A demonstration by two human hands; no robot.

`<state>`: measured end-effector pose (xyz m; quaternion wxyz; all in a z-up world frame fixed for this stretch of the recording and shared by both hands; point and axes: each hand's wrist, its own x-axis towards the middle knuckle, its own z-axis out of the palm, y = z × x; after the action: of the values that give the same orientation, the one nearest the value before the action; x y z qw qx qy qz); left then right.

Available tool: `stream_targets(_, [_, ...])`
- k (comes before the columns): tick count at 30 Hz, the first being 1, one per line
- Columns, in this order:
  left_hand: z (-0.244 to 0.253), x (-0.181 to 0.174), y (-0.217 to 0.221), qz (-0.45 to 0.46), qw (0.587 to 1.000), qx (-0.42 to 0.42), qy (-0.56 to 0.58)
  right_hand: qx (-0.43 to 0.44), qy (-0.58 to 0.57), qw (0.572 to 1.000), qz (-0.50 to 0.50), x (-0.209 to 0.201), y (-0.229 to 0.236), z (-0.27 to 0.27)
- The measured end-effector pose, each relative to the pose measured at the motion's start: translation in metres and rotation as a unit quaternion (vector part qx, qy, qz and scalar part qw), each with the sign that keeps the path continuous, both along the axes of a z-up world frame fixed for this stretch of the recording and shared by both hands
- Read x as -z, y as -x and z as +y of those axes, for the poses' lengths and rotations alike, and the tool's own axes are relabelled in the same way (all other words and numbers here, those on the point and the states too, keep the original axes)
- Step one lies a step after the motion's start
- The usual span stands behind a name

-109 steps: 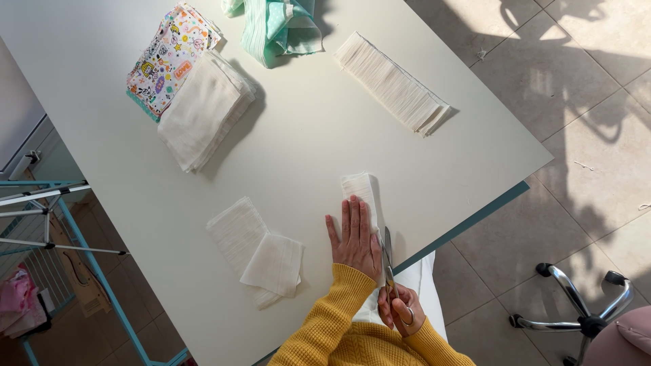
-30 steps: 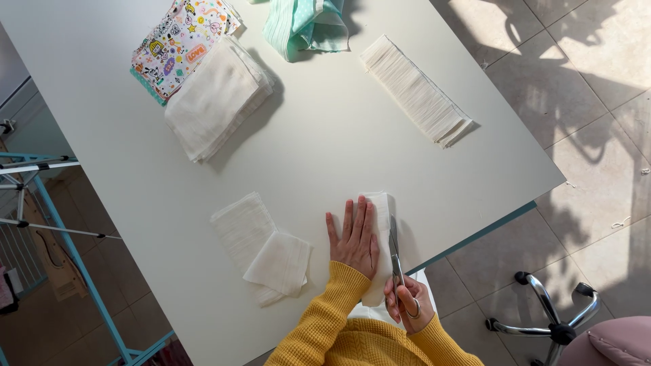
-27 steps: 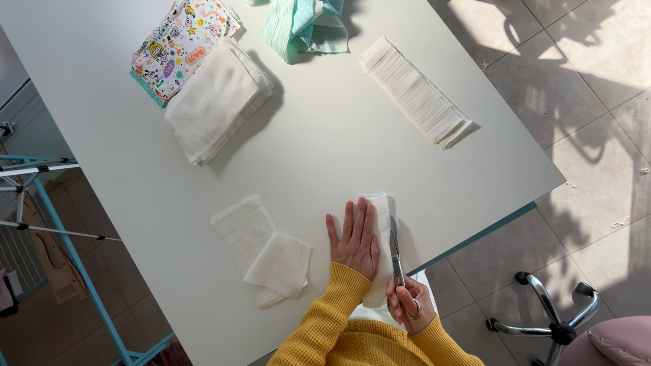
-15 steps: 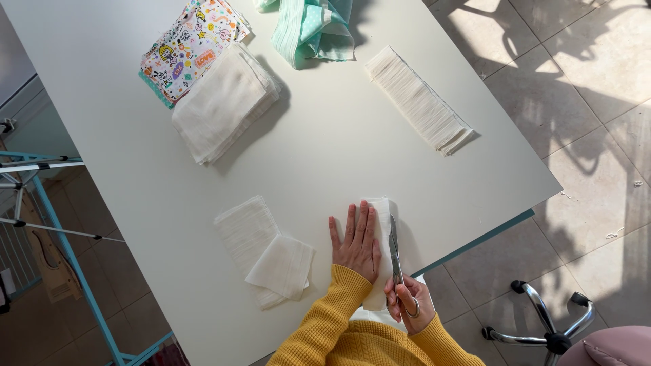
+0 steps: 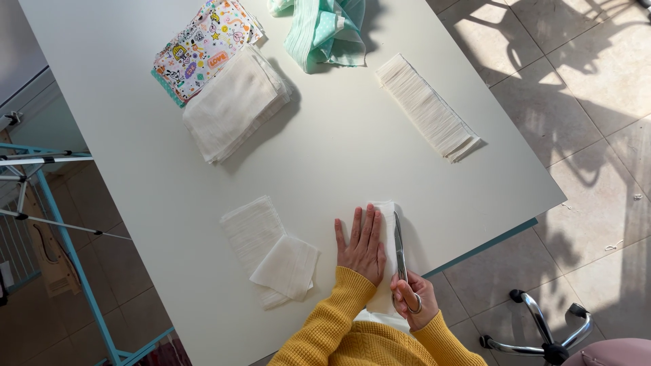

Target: Cutting strips of white fabric using a pair of scissors on a white table.

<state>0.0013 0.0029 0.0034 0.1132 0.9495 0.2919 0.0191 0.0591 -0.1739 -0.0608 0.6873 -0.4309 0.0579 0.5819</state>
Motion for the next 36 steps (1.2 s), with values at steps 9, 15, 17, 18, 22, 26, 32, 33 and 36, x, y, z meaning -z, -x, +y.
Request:
stream_targets(9, [-0.001,0.007,0.0,-0.012,1.0,-0.006,-0.013,-0.004,-0.016,1.0,-0.011,-0.02,-0.017,0.023])
stream_targets(15, [-0.002,0.006,0.0,-0.021,1.0,-0.012,-0.002,-0.005,-0.006,1.0,-0.003,-0.003,-0.019,0.019])
stream_targets(17, [-0.001,0.005,0.0,-0.013,1.0,-0.014,0.002,-0.01,-0.001,1.0,-0.004,-0.003,-0.02,0.018])
stream_targets(18, [-0.001,0.004,0.0,-0.006,1.0,-0.012,0.006,-0.012,0.005,1.0,-0.007,-0.003,-0.02,0.016])
stream_targets(22, [0.013,-0.005,-0.007,-0.001,0.998,-0.042,0.039,-0.016,0.012,0.999,-0.043,-0.028,-0.055,0.026])
stream_targets(26, [0.063,-0.005,-0.018,-0.125,0.982,-0.109,0.088,-0.171,0.196,0.859,-0.442,-0.071,-0.109,0.046])
stream_targets(32, [0.109,-0.009,-0.038,0.0,0.98,-0.095,0.173,-0.242,0.239,0.583,-0.738,-0.067,-0.149,0.059])
stream_targets(33, [0.109,0.001,-0.038,0.035,0.978,-0.084,0.187,-0.299,0.282,0.532,-0.74,-0.064,-0.152,0.06])
stream_targets(36, [0.105,-0.008,-0.036,0.011,0.976,-0.074,0.203,-0.291,0.259,0.479,-0.787,-0.062,-0.156,0.056])
